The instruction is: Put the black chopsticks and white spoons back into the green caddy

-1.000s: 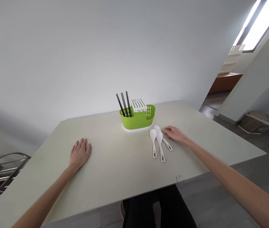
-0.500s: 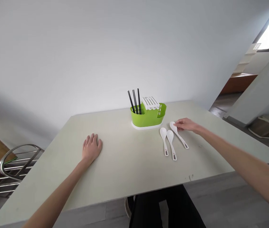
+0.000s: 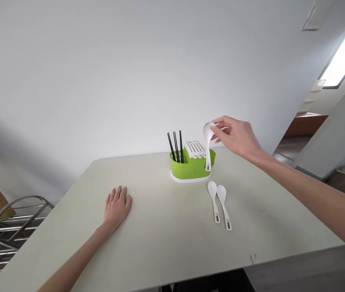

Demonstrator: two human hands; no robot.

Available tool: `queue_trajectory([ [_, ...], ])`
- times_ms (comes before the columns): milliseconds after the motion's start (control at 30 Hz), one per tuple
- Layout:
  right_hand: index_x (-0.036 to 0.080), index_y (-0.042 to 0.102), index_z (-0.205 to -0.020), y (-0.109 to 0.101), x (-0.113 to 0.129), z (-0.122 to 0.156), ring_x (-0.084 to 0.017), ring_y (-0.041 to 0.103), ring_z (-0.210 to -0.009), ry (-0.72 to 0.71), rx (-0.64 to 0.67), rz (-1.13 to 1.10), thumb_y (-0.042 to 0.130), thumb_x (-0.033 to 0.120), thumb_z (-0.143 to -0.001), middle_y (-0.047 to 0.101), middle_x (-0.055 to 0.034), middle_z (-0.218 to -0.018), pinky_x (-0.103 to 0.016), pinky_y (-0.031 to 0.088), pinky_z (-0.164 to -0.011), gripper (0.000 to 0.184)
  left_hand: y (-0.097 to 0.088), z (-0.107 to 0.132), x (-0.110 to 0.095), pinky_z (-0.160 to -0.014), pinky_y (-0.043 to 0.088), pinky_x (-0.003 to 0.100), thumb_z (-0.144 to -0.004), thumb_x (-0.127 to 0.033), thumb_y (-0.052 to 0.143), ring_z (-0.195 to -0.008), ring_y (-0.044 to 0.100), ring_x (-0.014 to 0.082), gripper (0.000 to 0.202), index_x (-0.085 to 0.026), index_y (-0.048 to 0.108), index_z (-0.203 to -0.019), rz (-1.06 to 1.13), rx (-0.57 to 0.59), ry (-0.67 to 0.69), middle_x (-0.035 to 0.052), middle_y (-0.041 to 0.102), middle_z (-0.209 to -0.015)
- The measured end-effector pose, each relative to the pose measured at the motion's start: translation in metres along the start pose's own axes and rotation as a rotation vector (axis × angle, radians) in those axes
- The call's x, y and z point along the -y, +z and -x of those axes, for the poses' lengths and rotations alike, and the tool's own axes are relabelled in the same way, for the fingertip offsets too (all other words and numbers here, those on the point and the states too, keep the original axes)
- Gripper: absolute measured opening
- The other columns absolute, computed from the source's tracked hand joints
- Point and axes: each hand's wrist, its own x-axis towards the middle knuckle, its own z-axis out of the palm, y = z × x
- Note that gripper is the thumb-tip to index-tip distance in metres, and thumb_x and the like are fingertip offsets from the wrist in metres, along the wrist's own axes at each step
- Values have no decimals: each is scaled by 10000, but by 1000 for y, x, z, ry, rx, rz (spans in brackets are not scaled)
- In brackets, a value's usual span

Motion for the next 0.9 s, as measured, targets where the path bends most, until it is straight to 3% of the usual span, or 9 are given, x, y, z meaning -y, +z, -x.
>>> queue_trajectory([
  [100,186,708,-1144,25,22,-22,-186,756,-750,-110,-35,9,543,517,-1053,781,-51,-996,-344,578,-741,381,0,1,1,-1294,267,502,-1039,-389,304,-1573,353,362,638,-90,529,-1555,-10,-4,1,166,456,-1664],
  [267,219,711,-1129,75,24,-42,-210,753,-819,-224,-106,310,499,386,-1071,816,-38,-989,-308,485,-737,275,2,4,2,-1279,300,506,-1054,-382,312,-1571,360,349,603,-113,540,-1544,-16,-19,8,148,467,-1661],
  [500,233,719,-1095,134,18,-31,-215,727,-792,-243,103,549,449,297,-1059,825,-57,-998,-295,303,-608,280,7,6,4,-1277,311,514,-1052,-361,352,-1564,378,336,567,-120,568,-1518,12,-57,6,155,498,-1638],
  [667,201,692,-1115,160,15,-21,-237,721,-809,-286,236,660,388,258,-1070,808,-103,-1024,-314,307,-623,313,8,6,4,-1281,306,513,-1052,-361,349,-1558,392,334,577,-98,562,-1520,9,-66,25,171,504,-1629],
  [900,156,627,-1209,178,14,-14,-274,733,-880,-331,374,733,414,185,-1037,785,-159,-1102,-324,372,-668,275,12,7,4,-1268,331,515,-1045,-356,358,-1547,411,333,560,-112,589,-1492,4,-98,31,175,518,-1617],
])
